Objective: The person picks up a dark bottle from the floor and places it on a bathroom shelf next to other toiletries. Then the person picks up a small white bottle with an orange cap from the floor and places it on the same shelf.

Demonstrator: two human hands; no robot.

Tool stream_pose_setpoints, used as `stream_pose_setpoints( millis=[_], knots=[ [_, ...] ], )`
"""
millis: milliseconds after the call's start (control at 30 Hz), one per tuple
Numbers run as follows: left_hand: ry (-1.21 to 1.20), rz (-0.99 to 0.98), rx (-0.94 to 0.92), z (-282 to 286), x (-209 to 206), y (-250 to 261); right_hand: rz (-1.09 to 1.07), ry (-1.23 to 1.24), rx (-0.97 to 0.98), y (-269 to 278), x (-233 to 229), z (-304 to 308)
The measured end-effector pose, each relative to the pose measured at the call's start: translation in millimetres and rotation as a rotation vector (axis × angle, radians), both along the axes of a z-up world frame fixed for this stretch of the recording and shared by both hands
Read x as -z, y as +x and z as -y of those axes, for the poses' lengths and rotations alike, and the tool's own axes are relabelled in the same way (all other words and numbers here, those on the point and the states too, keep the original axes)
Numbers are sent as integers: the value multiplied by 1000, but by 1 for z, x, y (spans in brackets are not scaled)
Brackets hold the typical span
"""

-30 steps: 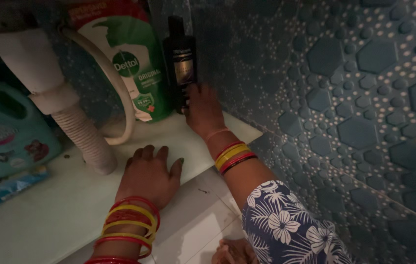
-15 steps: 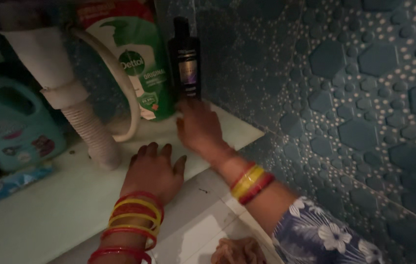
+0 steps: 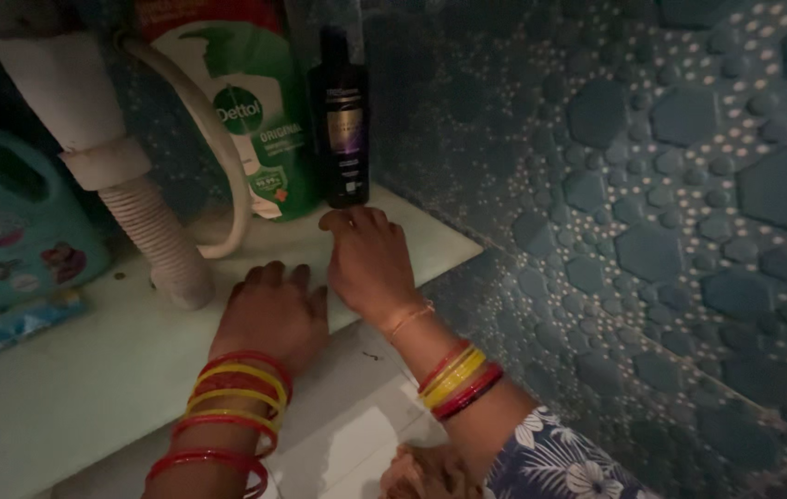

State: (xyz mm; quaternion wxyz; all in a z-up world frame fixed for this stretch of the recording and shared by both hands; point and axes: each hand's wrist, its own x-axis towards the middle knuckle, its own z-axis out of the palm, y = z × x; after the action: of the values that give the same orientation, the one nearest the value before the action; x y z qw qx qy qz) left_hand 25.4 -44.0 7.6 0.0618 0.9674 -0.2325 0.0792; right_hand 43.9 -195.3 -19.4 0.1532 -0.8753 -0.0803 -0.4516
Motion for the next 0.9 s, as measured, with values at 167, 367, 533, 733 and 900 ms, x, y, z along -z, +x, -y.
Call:
stream_pose_setpoints(
  millis=[167,367,533,733,900],
  knots=[
    [-41,62,3,-2,7,-3,-58,44,-4,5,2,4],
    [-186,329,62,-16,18,-6,-84,9,12,8,3,5],
    [-239,414,21,-47,26,-41,-90,22,25,10,1,4],
    [-85,504,-153,-83,45,-79,-109,31,34,7,-2,1],
    [39,467,-276,-93,51,-84,-138,11,66,8,-4,0]
  ],
)
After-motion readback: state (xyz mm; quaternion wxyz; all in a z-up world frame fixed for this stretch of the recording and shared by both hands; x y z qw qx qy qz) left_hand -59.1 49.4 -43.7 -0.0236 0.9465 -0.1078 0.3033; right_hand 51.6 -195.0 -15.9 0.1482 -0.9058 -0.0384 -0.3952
